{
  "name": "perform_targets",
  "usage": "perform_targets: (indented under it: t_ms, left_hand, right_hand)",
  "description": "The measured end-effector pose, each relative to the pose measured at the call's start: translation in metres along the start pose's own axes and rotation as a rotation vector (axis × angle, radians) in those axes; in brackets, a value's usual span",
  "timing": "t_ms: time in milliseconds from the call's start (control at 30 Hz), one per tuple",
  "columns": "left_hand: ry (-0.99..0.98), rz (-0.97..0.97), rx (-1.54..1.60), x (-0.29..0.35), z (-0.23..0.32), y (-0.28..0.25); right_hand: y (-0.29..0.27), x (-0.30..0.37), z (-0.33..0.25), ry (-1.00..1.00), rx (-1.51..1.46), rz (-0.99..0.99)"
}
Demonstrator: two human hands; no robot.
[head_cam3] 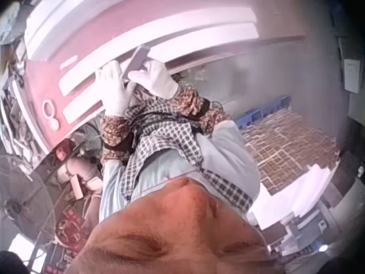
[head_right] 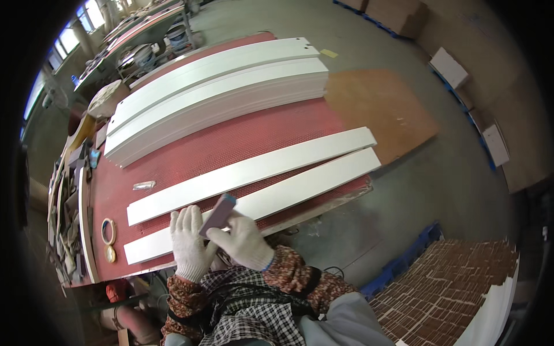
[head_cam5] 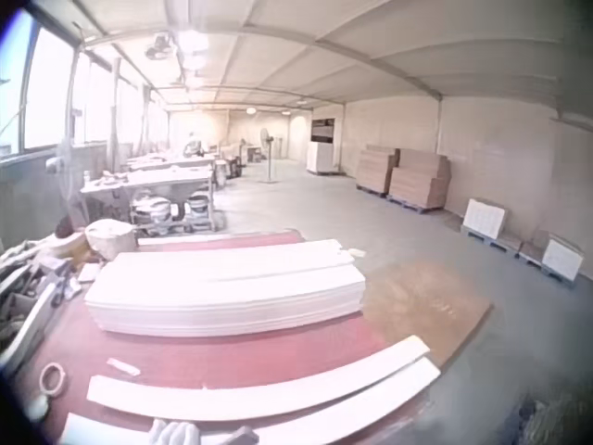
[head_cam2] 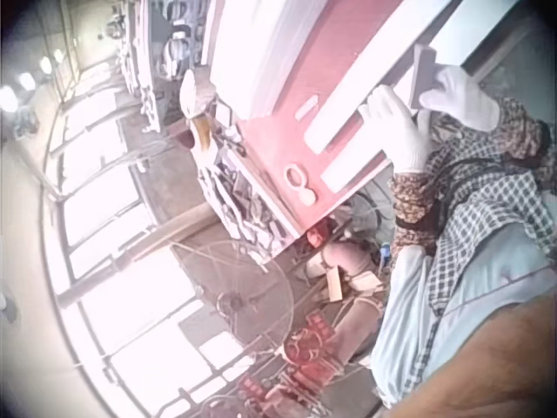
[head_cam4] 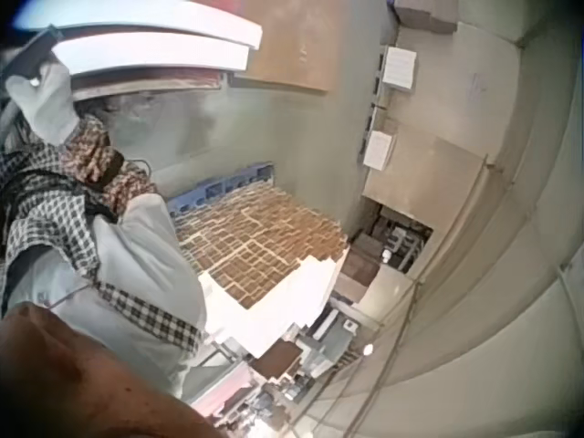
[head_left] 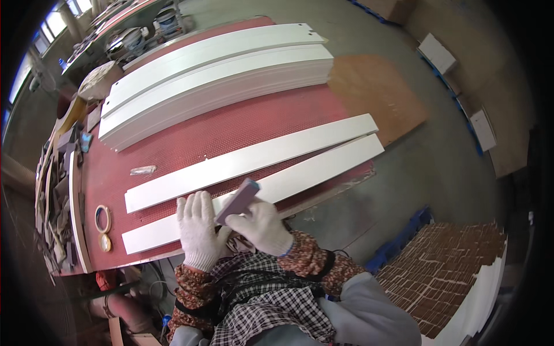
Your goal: Sanding and scraping the edges of white wooden boards at a workshop bench.
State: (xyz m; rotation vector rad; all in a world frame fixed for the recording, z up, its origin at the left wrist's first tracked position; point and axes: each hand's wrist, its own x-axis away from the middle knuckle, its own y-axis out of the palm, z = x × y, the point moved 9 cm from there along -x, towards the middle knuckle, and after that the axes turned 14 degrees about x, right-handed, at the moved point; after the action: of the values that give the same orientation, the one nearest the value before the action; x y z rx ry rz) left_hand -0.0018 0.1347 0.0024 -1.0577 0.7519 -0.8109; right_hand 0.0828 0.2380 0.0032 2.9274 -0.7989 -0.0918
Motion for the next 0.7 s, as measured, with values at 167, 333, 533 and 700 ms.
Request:
perform_targets:
  t_ms: [167,333,533,700]
  left_hand:
    - [-0.088,0.077,0.051,0.029,-0.034,-0.031]
    - [-0.187,0.101,0.008,0.051,-0.087,-0.044]
    - [-0.289,-0.034,-0.128,0.058,-0.093,-0.044]
    - [0.14,-0.193,0.099,-0.014,0.044,0.009]
  right_hand:
    - [-0.069,-0.01,-0.02,-0.405,0.835,0.162]
    - [-0.335,0.028,-0.036,0.064,1.026,0.932]
    - [-0.375,0.034,-0.03,-0.273,0.457,0.938]
    - [-0.278,-0.005,-0.02,-0.216,1.412,0.805]
